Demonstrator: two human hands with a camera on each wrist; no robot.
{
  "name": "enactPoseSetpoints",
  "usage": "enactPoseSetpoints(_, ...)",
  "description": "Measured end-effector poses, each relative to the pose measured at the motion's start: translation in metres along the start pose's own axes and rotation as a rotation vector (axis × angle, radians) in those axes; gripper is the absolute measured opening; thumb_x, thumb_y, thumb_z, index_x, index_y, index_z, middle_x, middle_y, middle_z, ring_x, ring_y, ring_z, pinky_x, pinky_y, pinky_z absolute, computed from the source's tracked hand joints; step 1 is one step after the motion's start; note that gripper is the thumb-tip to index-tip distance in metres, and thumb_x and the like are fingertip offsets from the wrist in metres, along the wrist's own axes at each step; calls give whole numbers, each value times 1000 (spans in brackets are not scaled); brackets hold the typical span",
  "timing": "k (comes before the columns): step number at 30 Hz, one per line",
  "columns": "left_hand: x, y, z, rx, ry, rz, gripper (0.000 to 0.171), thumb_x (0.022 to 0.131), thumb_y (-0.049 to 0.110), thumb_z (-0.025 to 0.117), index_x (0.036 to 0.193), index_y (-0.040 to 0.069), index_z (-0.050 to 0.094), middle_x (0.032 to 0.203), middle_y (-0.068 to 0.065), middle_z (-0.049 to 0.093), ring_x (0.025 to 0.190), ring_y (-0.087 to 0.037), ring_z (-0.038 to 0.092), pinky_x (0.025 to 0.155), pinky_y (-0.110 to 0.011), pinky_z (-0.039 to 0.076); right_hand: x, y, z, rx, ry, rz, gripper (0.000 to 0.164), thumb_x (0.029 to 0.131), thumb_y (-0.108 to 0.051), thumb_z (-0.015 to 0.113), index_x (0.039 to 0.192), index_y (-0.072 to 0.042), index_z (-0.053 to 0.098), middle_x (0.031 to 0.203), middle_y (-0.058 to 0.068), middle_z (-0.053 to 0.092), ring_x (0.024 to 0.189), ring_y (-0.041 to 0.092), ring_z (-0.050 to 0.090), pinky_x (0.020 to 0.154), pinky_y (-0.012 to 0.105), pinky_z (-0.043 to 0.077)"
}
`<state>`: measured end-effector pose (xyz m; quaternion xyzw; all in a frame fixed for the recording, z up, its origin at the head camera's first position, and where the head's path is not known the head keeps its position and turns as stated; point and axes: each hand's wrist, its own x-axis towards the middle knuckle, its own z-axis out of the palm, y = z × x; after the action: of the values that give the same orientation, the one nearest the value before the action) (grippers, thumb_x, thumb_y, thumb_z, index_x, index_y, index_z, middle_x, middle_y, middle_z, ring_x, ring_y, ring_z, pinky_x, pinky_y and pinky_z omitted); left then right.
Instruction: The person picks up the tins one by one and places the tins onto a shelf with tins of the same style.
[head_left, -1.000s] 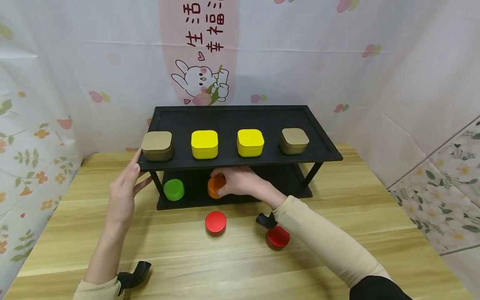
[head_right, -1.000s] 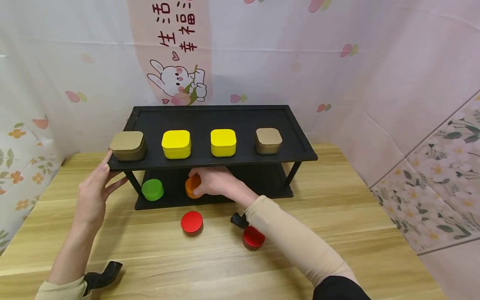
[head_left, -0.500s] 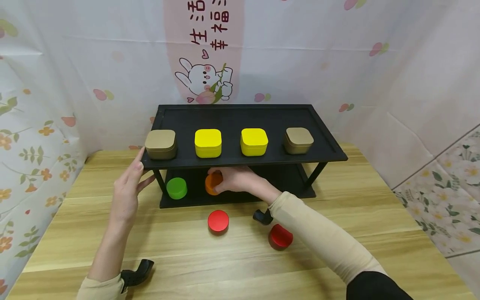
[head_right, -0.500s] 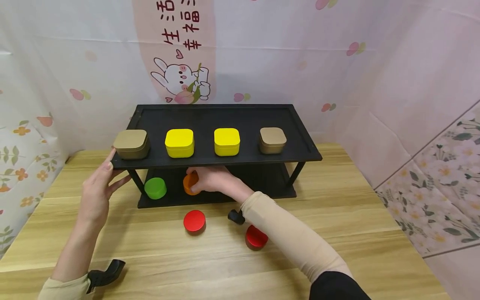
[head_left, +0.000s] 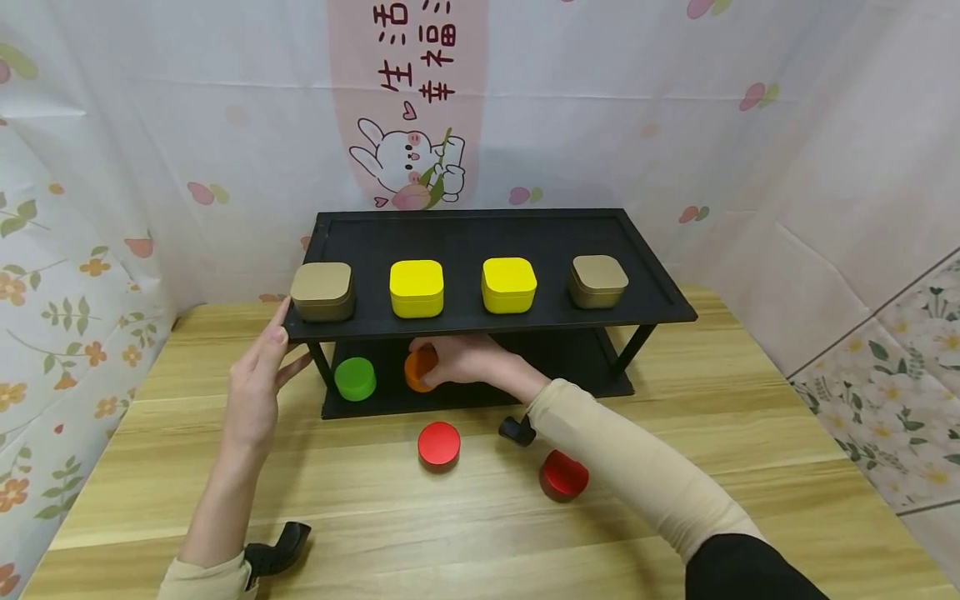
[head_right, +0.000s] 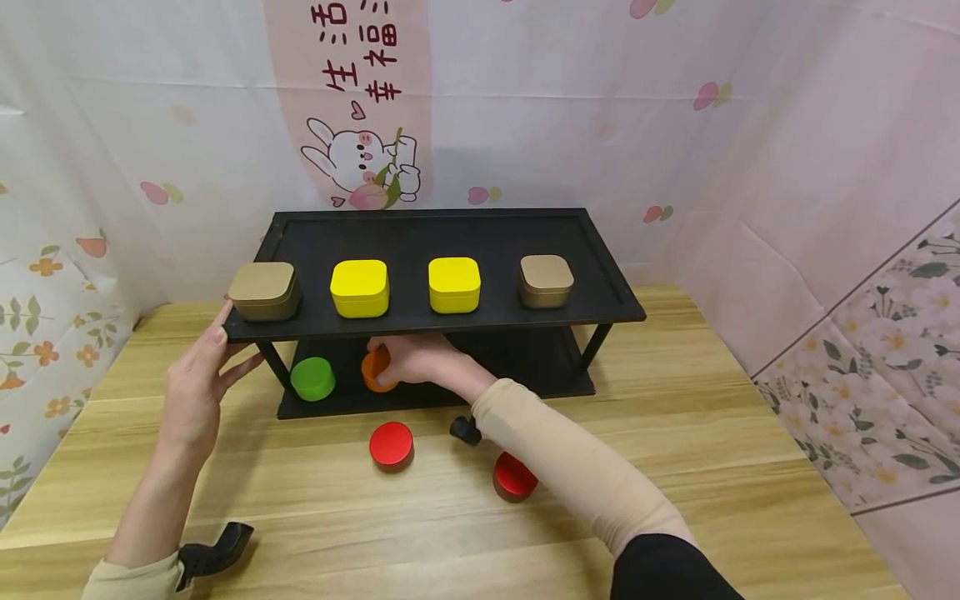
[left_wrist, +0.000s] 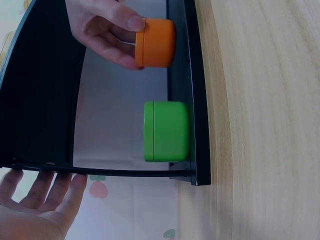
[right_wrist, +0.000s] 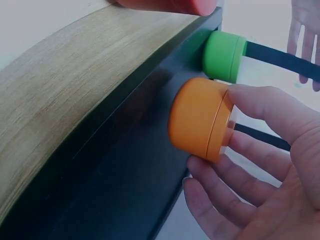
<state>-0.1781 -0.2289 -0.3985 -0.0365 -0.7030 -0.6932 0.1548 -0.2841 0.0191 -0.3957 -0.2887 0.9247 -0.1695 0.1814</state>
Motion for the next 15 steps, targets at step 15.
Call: enactPoseSetpoints(15, -1, 1, 0, 1, 0, 1, 47, 111, 35, 44, 156, 20, 46, 166, -2, 40, 134, 3, 53, 97, -11, 55, 8, 3, 8, 6, -35, 19, 51, 89, -25, 79, 138, -19, 65, 131, 2, 63, 112, 20, 53, 96, 33, 51)
